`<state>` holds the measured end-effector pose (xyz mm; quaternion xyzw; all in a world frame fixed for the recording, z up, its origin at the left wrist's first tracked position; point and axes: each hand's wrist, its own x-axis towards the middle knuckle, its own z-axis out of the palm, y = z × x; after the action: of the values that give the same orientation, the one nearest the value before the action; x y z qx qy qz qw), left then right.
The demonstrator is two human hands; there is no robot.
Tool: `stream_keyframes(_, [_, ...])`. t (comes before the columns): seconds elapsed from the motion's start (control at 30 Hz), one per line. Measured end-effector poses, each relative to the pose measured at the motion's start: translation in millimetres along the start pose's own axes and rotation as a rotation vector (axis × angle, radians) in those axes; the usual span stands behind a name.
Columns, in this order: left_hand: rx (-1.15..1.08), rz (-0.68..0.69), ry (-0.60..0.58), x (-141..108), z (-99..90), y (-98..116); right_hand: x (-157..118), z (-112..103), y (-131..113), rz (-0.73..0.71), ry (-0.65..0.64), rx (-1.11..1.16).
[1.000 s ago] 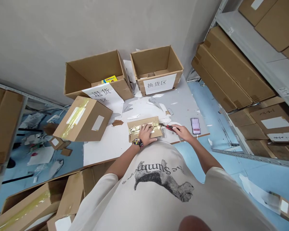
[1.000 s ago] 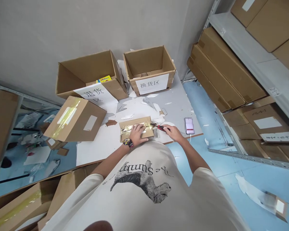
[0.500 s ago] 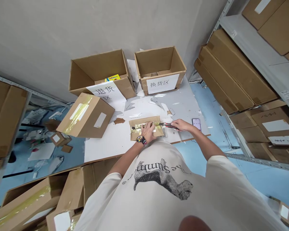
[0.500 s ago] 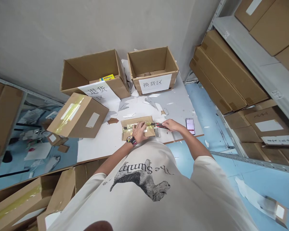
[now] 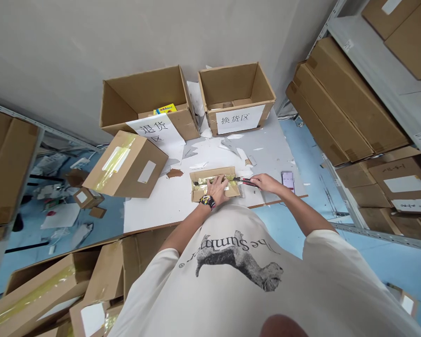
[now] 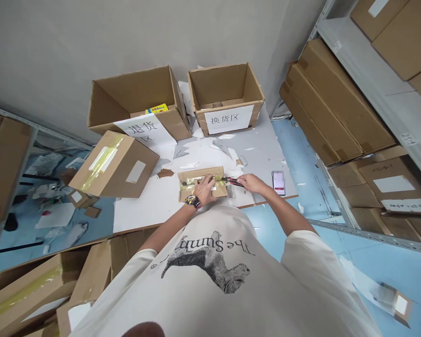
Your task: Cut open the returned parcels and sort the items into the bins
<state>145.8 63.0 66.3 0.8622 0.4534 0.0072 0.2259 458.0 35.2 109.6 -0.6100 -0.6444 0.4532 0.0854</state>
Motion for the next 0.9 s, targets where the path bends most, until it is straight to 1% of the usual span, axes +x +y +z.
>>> stream_keyframes(0.1, [0.008, 0.003, -0.002, -0.3, -0.5, -0.9, 7.7, 9.0, -12.1, 0.030, 0.000, -0.019])
stream_keyframes(0.17, [0.013, 0.007, -0.001, -0.5, -0.4, -2.1, 12.2, 10.8, -18.6, 0.042, -0.015, -0.032])
stream_keyframes(0.2, [0.013, 0.011, 0.002, -0.5, -0.4, -2.8, 12.2, 9.9, -19.8, 0.053, -0.046, -0.025])
stream_keyframes(0.27, [0.003, 0.021, 0.015, 0.2, -0.4, -3.9, 5.9, 5.2, -16.6, 0.084, -0.163, 0.020])
stream_keyframes(0.33, [-0.019, 0.024, 0.036, 1.6, -0.6, -5.1, -8.4, -1.0, -6.1, 0.120, -0.259, 0.082])
stream_keyframes(0.37, [-0.035, 0.024, 0.044, 2.4, -0.9, -5.9, -17.2, -3.8, 1.0, 0.135, -0.269, 0.113])
stream_keyframes(0.4, [-0.053, 0.023, 0.049, 2.8, -1.2, -6.8, -26.2, -6.0, 8.5, 0.149, -0.243, 0.143])
stream_keyframes(0.43, [-0.076, 0.026, 0.049, 2.7, -1.5, -7.9, -34.4, -7.1, 15.6, 0.170, -0.189, 0.173])
stream_keyframes(0.5, [-0.137, 0.045, 0.046, -0.5, -1.9, -10.1, -45.6, -3.6, 24.9, 0.219, -0.029, 0.247])
stream_keyframes(0.53, [-0.181, 0.058, 0.055, -3.7, -2.0, -10.8, -47.7, 2.1, 25.2, 0.243, 0.080, 0.288])
stream_keyframes(0.6, [-0.310, 0.058, 0.105, -13.1, -1.7, -11.0, -44.1, 23.6, 14.4, 0.281, 0.348, 0.360])
stream_keyframes(0.67, [-0.518, 0.015, 0.167, -24.5, -0.8, -9.8, -32.9, 57.1, -12.0, 0.279, 0.586, 0.377])
stream_keyframes(0.7, [-0.647, -0.013, 0.183, -30.2, -0.2, -9.4, -26.1, 76.3, -29.5, 0.253, 0.654, 0.348])
stream_keyframes(0.73, [-0.777, -0.040, 0.187, -35.6, 0.5, -10.0, -19.2, 95.5, -48.4, 0.185, 0.647, 0.298])
stream_keyframes(0.77, [-0.900, -0.071, 0.190, -40.8, 1.1, -11.9, -12.6, 113.6, -67.3, 0.079, 0.577, 0.235])
stream_keyframes(0.83, [-1.103, -0.171, 0.223, -51.2, 1.6, -21.3, -0.5, 142.2, -101.0, -0.178, 0.357, 0.134])
stream_keyframes(0.87, [-1.177, -0.249, 0.260, -57.1, 1.1, -29.2, 5.4, 151.8, -114.1, -0.281, 0.263, 0.095])
stream_keyframes(0.9, [-1.235, -0.339, 0.304, -63.9, 0.1, -38.9, 11.7, 158.3, -124.4, -0.347, 0.204, 0.058])
